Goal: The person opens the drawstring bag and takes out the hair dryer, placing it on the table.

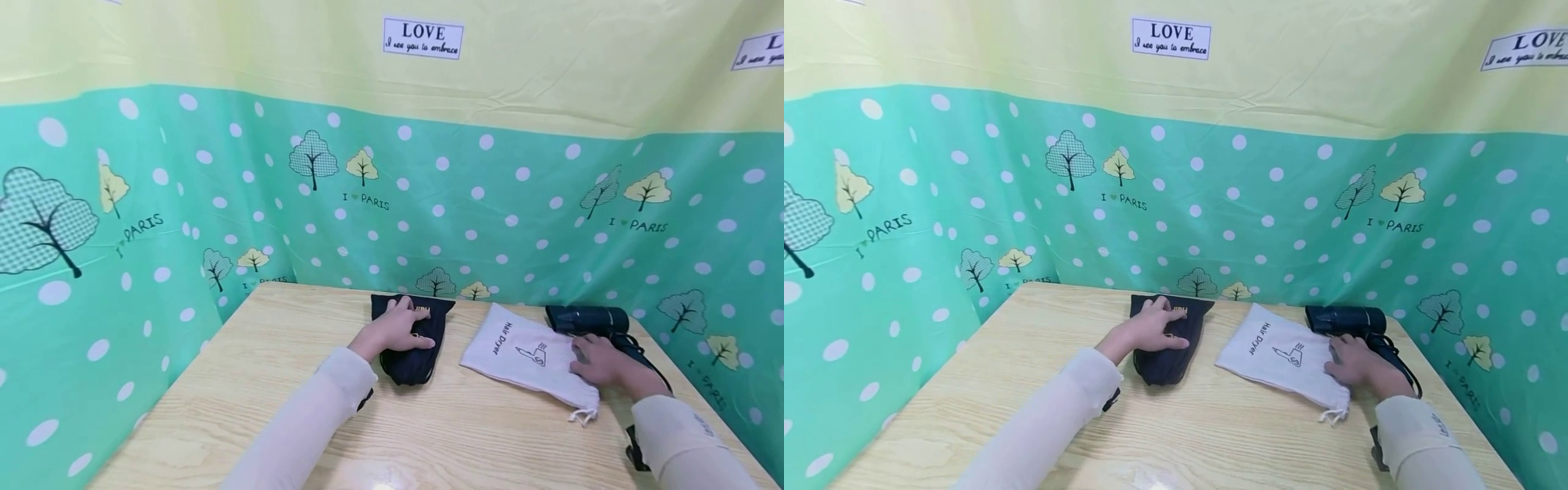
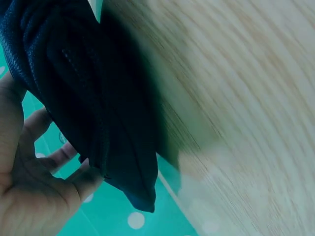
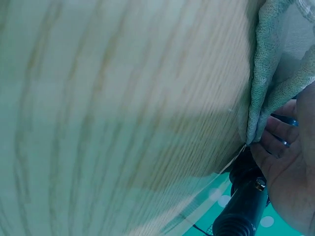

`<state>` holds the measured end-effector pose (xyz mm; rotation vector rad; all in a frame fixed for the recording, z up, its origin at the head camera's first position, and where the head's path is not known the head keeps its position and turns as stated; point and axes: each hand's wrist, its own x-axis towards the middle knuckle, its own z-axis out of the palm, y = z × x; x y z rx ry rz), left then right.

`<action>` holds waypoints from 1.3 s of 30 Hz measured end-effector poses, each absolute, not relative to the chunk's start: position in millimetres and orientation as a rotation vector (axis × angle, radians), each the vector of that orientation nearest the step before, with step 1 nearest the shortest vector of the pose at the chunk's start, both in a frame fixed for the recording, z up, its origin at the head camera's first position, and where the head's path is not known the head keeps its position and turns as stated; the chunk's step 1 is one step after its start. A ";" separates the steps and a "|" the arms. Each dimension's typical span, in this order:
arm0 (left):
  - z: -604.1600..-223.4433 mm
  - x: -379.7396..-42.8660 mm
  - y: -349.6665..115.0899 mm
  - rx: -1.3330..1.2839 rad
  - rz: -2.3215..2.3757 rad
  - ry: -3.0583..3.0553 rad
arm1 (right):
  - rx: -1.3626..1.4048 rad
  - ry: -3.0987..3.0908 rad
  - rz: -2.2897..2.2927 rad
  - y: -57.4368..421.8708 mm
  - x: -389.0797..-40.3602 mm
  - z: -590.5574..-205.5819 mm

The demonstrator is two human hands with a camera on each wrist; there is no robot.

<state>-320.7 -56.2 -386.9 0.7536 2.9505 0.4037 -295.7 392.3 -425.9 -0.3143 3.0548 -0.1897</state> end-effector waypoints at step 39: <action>-386.1 -279.7 -11.7 0.763 0.384 2.955 | -0.351 3.050 -0.113 391.2 -297.0 -425.2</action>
